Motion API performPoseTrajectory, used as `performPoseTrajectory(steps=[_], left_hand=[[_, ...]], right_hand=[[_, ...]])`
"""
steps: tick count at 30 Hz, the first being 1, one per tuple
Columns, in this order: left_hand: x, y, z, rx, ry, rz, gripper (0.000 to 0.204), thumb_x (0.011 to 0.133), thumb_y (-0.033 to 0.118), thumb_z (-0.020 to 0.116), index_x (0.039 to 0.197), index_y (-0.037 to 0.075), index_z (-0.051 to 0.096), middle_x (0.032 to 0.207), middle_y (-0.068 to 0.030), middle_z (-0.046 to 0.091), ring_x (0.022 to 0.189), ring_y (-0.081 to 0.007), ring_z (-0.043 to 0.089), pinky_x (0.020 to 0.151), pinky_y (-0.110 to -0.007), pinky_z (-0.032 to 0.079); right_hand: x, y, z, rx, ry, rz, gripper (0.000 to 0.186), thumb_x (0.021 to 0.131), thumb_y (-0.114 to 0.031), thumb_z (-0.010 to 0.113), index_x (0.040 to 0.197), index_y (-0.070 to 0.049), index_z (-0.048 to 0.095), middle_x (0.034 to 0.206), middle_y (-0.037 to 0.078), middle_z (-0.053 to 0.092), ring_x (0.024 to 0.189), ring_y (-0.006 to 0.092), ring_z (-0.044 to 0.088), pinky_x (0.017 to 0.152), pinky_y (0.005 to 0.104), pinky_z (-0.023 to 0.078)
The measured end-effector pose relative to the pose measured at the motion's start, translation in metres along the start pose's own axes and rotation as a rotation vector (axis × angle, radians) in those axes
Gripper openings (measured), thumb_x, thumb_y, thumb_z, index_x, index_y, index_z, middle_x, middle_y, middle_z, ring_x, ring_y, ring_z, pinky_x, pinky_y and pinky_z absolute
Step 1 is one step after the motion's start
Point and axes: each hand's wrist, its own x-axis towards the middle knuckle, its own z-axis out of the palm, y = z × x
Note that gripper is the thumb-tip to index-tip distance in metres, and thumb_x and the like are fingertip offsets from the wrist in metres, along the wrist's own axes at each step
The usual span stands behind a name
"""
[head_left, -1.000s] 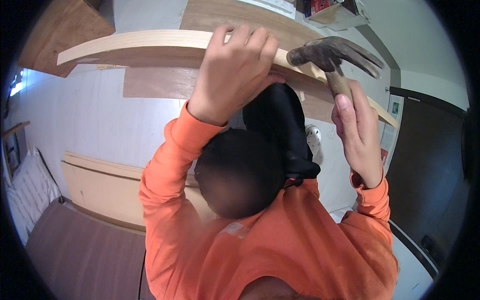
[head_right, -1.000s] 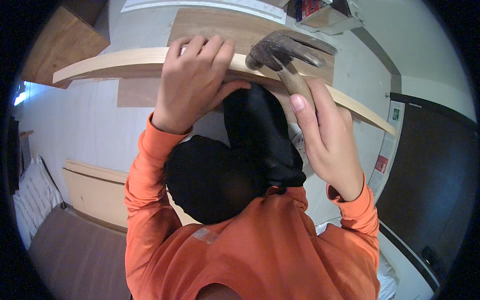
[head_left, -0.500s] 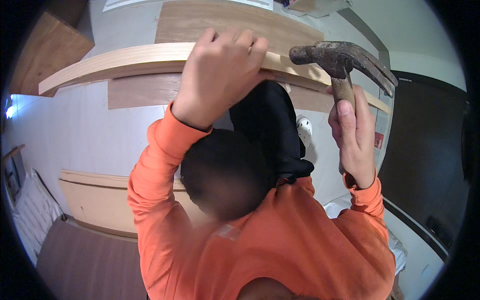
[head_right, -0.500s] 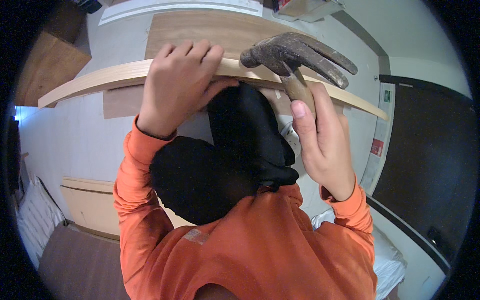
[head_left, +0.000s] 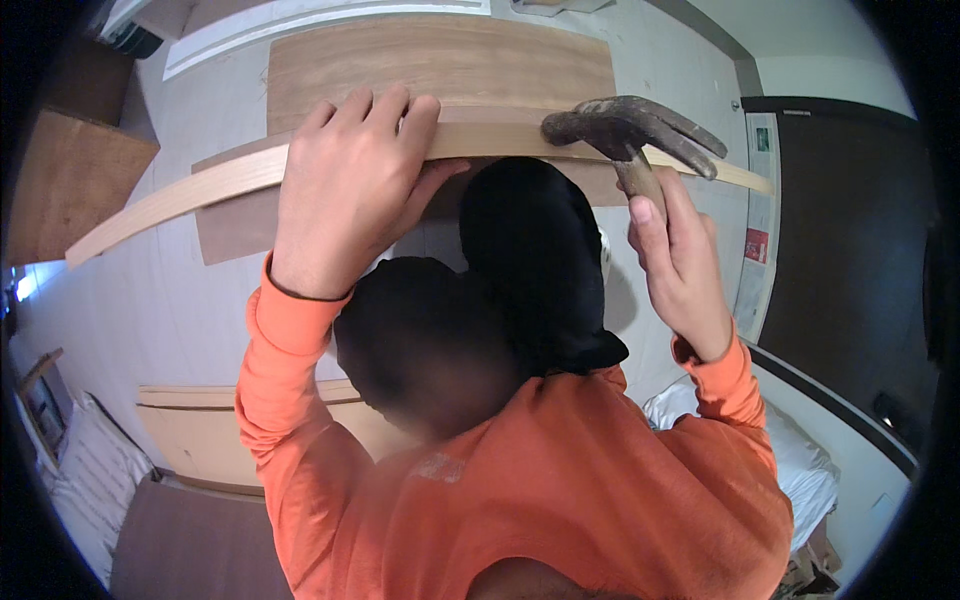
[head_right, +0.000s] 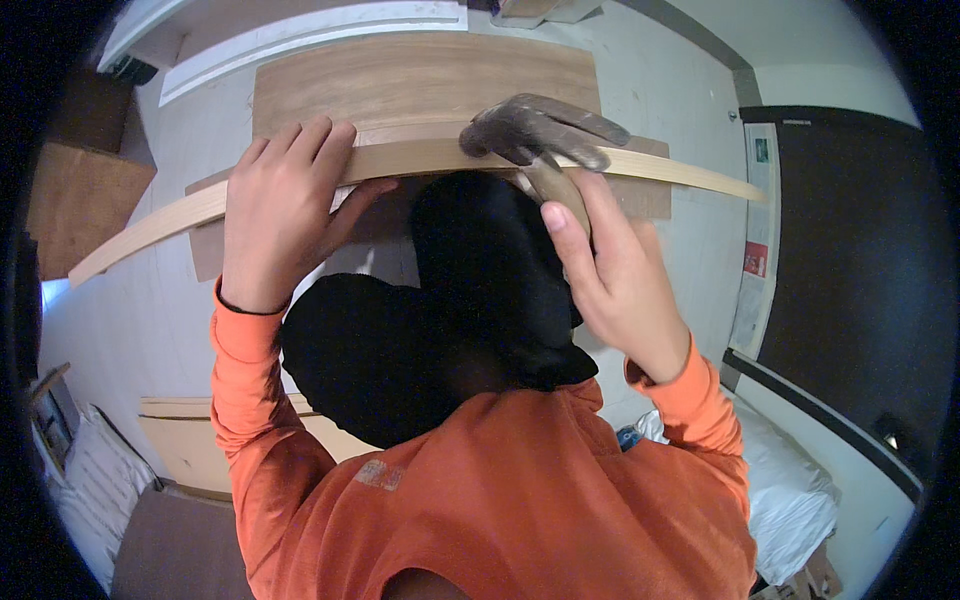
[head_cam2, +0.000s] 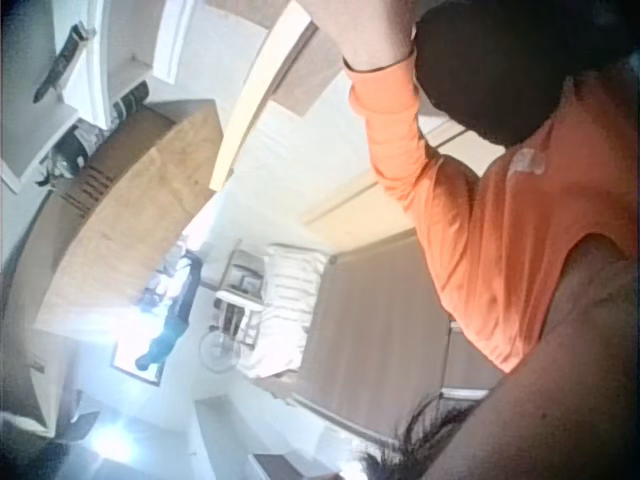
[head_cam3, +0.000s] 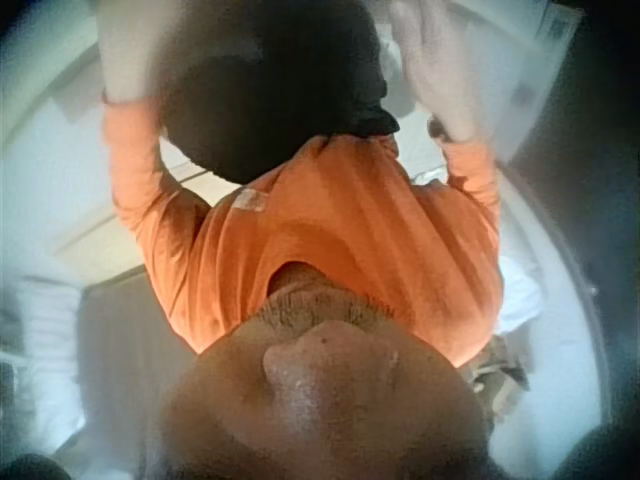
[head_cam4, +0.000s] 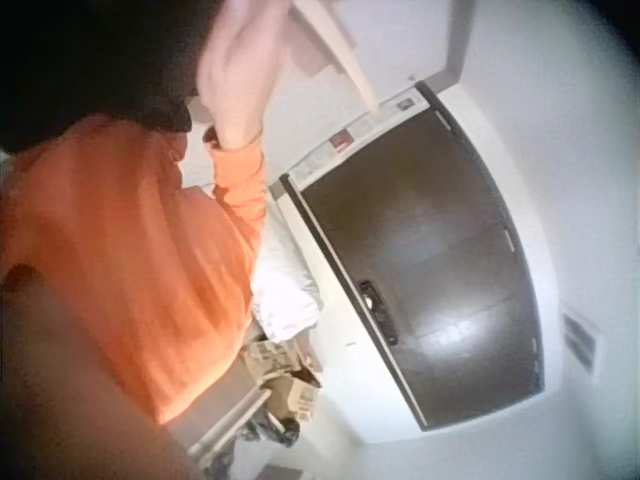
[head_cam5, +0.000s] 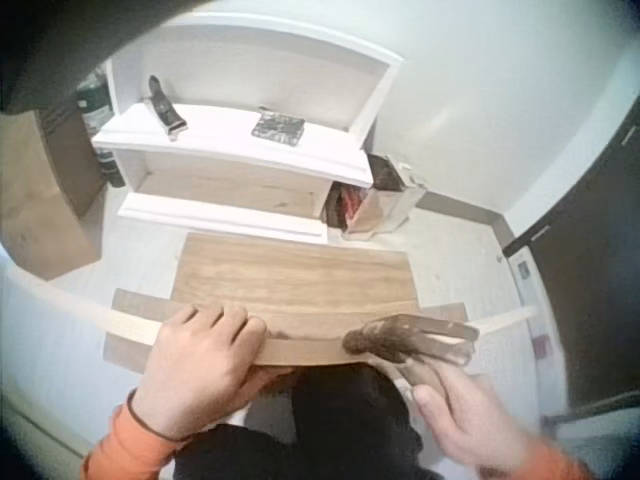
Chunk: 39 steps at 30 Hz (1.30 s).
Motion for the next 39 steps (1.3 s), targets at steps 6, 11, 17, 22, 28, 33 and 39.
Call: performPoseTrajectory(steps=[6, 11, 17, 22, 28, 33, 39], left_hand=[[0.024, 0.022, 0.004, -0.298, -0.014, 0.176, 0.048, 0.082, 0.04, 0.077, 0.107, 0.002, 0.062, 0.092, -0.0109, 0.064, 0.083, -0.0325, 0.065, 0.07, -0.042, 0.053], [0.033, 0.025, 0.007, -0.181, -0.232, 0.108, 0.046, 0.085, 0.038, 0.075, 0.11, 0.003, 0.059, 0.09, -0.0123, 0.063, 0.082, -0.0331, 0.066, 0.071, -0.042, 0.054], [0.05, 0.035, 0.01, -0.202, -0.225, 0.184, 0.047, 0.085, 0.039, 0.074, 0.111, 0.003, 0.059, 0.088, -0.0116, 0.062, 0.078, -0.033, 0.066, 0.069, -0.041, 0.053], [0.064, 0.051, 0.017, -0.197, -0.286, 0.224, 0.052, 0.085, 0.044, 0.072, 0.113, 0.002, 0.059, 0.088, -0.0105, 0.063, 0.077, -0.0322, 0.066, 0.068, -0.039, 0.053], [0.067, 0.05, 0.021, -0.14, -0.415, 0.172, 0.051, 0.085, 0.047, 0.073, 0.105, 0.002, 0.059, 0.087, -0.0109, 0.062, 0.075, -0.0316, 0.067, 0.065, -0.04, 0.054], [0.074, 0.054, 0.015, -0.19, -0.427, 0.132, 0.056, 0.083, 0.051, 0.074, 0.104, 0.001, 0.062, 0.084, -0.0117, 0.062, 0.072, -0.0324, 0.067, 0.064, -0.041, 0.054], [0.089, 0.077, 0.013, -0.286, -0.349, 0.203, 0.073, 0.085, 0.057, 0.07, 0.128, -0.002, 0.057, 0.093, -0.015, 0.063, 0.078, -0.0339, 0.067, 0.066, -0.041, 0.053]], right_hand=[[-0.002, 0.008, -0.016, -0.009, -0.051, -0.146, 0.036, 0.101, -0.014, 0.059, 0.134, -0.001, 0.052, 0.072, 0.022, 0.061, 0.06, 0.0399, 0.061, 0.059, 0.0377, 0.047], [0.0, 0.022, -0.023, 0.008, 0.004, -0.266, 0.038, 0.1, -0.009, 0.061, 0.135, 0.0, 0.051, 0.074, 0.024, 0.063, 0.063, 0.0434, 0.062, 0.057, 0.0377, 0.047], [-0.008, 0.039, -0.042, 0.014, -0.01, -0.055, 0.036, 0.1, -0.01, 0.06, 0.134, 0.0, 0.053, 0.073, 0.022, 0.063, 0.061, 0.0405, 0.062, 0.057, 0.0379, 0.047], [-0.011, 0.046, -0.051, -0.013, -0.014, -0.156, 0.035, 0.099, -0.009, 0.062, 0.131, 0.002, 0.055, 0.07, 0.019, 0.063, 0.06, 0.036, 0.064, 0.057, 0.0377, 0.047], [-0.009, 0.056, -0.055, -0.103, -0.02, -0.138, 0.036, 0.094, -0.01, 0.067, 0.125, 0.005, 0.058, 0.072, 0.02, 0.065, 0.062, 0.0399, 0.064, 0.059, 0.041, 0.05], [-0.014, 0.068, -0.067, -0.122, 0.057, -0.223, 0.034, 0.094, -0.011, 0.067, 0.122, 0.007, 0.06, 0.073, 0.022, 0.064, 0.061, 0.0383, 0.065, 0.057, 0.0415, 0.05], [-0.021, 0.076, -0.079, -0.074, 0.117, -0.214, 0.034, 0.097, -0.01, 0.064, 0.126, 0.008, 0.058, 0.072, 0.021, 0.065, 0.06, 0.0361, 0.065, 0.056, 0.0382, 0.049]])
